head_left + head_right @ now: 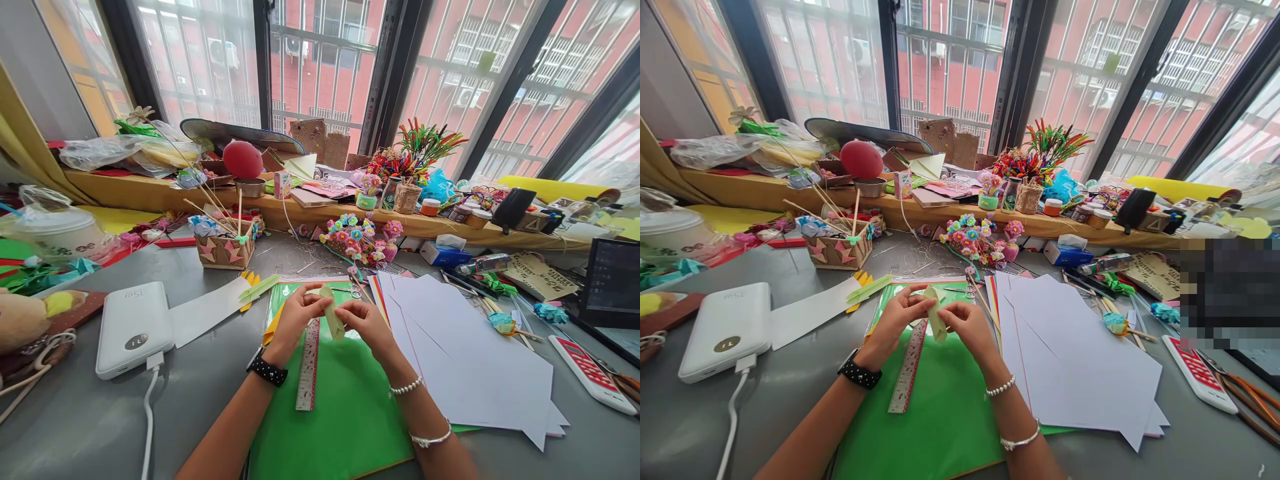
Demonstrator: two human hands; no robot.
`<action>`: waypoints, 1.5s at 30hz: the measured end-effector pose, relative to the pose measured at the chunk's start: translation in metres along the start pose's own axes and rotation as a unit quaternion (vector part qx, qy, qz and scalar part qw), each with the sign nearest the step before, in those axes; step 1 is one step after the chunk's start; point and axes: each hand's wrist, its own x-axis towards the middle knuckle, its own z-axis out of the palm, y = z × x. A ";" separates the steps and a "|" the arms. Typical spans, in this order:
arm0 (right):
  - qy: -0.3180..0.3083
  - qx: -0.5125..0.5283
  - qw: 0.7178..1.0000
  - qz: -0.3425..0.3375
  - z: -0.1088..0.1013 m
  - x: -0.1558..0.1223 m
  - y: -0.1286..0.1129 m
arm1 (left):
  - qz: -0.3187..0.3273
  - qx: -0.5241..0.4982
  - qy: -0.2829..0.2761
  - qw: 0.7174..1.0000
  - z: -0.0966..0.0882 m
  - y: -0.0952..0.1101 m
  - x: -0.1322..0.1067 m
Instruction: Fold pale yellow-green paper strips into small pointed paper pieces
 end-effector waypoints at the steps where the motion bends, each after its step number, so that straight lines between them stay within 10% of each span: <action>1: -0.001 -0.002 1.000 0.000 0.000 0.000 0.000 | -0.002 0.003 -0.005 1.000 0.001 0.001 -0.001; 45: 0.041 0.008 0.998 -0.051 0.002 -0.001 0.000 | -0.001 0.032 0.006 0.999 0.004 0.003 -0.004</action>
